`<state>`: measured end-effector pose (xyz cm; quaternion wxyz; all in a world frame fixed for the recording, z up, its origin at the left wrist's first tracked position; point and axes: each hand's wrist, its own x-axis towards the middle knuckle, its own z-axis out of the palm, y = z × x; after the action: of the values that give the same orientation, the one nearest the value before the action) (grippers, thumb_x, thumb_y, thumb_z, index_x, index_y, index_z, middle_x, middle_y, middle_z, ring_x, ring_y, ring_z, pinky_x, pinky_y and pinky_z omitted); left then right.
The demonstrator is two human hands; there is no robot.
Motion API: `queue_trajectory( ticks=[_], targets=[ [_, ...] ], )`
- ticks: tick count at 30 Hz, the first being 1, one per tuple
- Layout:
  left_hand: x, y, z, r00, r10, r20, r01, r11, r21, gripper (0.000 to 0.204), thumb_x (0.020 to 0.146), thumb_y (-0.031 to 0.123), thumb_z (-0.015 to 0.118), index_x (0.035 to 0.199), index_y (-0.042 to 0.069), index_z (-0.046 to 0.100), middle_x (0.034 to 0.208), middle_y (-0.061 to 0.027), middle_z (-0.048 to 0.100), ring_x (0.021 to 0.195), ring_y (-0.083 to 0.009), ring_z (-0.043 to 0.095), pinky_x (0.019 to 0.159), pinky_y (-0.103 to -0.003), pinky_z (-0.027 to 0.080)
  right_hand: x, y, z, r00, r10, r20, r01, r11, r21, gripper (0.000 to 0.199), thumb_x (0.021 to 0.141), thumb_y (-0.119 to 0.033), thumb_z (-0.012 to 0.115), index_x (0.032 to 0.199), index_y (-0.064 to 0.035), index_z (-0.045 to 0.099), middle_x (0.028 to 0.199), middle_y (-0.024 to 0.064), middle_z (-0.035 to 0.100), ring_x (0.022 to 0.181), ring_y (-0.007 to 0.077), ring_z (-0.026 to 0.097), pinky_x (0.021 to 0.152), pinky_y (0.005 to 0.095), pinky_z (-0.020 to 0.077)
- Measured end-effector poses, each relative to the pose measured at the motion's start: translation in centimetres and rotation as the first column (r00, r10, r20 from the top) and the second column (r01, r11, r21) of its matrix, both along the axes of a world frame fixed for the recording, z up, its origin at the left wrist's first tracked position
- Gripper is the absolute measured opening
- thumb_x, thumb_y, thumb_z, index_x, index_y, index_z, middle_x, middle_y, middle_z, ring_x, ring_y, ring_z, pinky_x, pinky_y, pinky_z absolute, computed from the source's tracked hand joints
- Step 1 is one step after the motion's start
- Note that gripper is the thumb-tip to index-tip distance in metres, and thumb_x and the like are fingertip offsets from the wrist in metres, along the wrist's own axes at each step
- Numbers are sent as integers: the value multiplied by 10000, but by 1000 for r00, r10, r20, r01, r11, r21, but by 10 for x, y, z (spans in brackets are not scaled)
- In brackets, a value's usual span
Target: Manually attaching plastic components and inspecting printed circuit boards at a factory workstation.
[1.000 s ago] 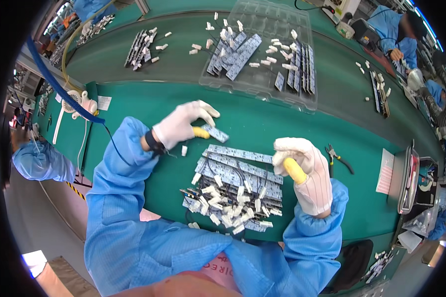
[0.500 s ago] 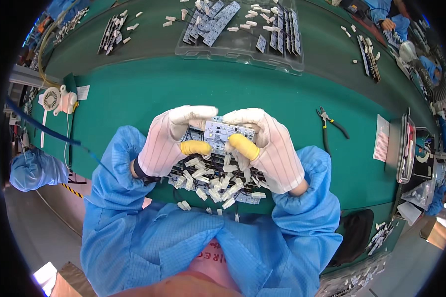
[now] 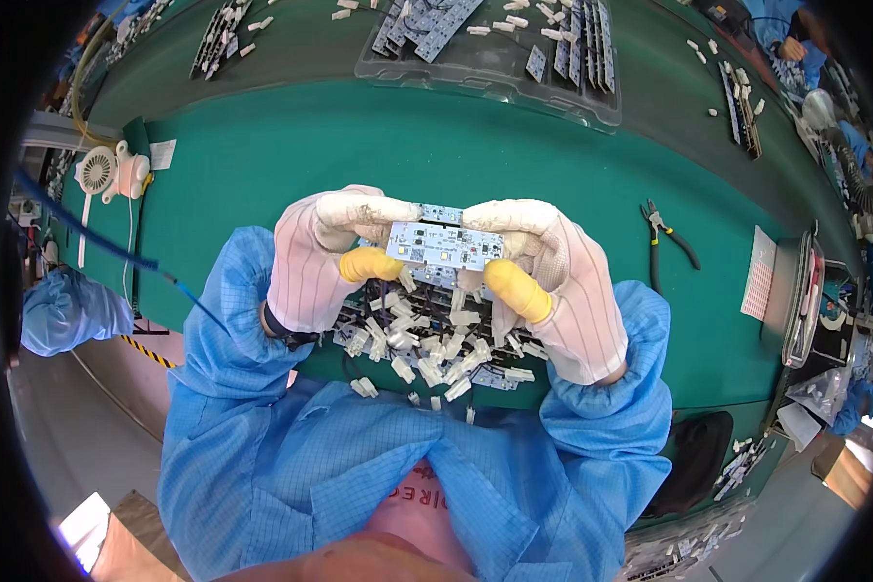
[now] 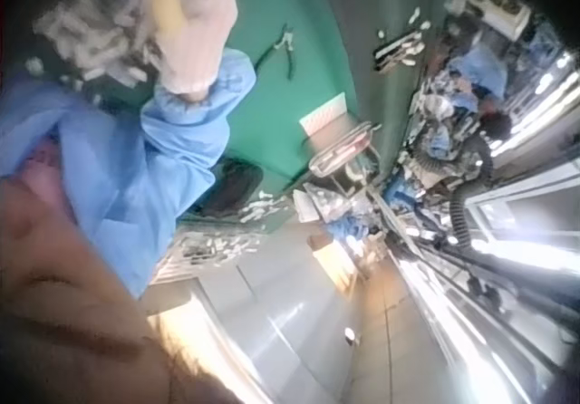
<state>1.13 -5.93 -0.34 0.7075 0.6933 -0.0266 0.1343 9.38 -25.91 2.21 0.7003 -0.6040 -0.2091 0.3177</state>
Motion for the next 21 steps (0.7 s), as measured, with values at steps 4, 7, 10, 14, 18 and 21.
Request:
queue_trajectory(
  ticks=[4, 7, 10, 14, 18, 21],
  targets=[
    [-2, 3, -7, 999, 40, -31, -35, 989, 147, 339, 717, 208, 753, 1008, 58, 665, 753, -35, 670, 679, -121, 644, 655, -232, 482, 4, -6, 3, 996, 71, -46, -70, 997, 33, 464, 835, -299, 684, 1151, -2, 520, 874, 108, 628, 691, 99, 600, 461, 174, 432],
    [1, 1, -1, 999, 42, 4, -42, 994, 97, 353, 691, 191, 755, 998, 44, 665, 762, -42, 660, 687, -127, 634, 649, -235, 475, 1, -2, 2, 999, 39, 16, -39, 999, 26, 426, 839, -243, 680, 1154, -2, 522, 898, 105, 624, 665, 95, 586, 474, 184, 436],
    [1, 3, -1, 998, 16, 64, -24, 991, 128, 385, 675, 180, 754, 1020, 38, 661, 787, -48, 641, 711, -127, 616, 642, -234, 471, 6, -5, 6, 996, 47, 75, -43, 997, -58, 408, 830, -180, 674, 1167, -9, 521, 945, 109, 618, 605, 83, 553, 491, 195, 418],
    [-1, 3, -2, 994, 83, 77, -102, 954, 282, 370, 697, 162, 742, 1033, 31, 659, 814, -49, 629, 717, -145, 607, 660, -232, 472, 3, -3, 9, 995, 58, 80, -56, 998, -24, 542, 807, -315, 700, 1192, 10, 500, 919, 118, 600, 549, 78, 508, 491, 182, 381],
    [0, 2, -5, 998, 33, 51, -31, 999, -32, 378, 691, 128, 752, 1034, 2, 654, 860, -82, 628, 763, -160, 601, 684, -244, 477, 5, -5, 12, 993, 92, 77, -86, 993, -82, 544, 794, -297, 708, 1189, 16, 502, 929, 111, 596, 577, 79, 512, 508, 195, 389],
    [0, 4, -3, 979, 39, 201, -78, 979, 188, 389, 685, 100, 755, 1045, -2, 649, 875, -84, 628, 766, -149, 596, 680, -245, 477, 5, -6, 7, 990, 66, 127, -56, 996, -76, 540, 794, -289, 709, 1191, 13, 502, 944, 109, 596, 575, 79, 511, 512, 192, 389]
  ],
)
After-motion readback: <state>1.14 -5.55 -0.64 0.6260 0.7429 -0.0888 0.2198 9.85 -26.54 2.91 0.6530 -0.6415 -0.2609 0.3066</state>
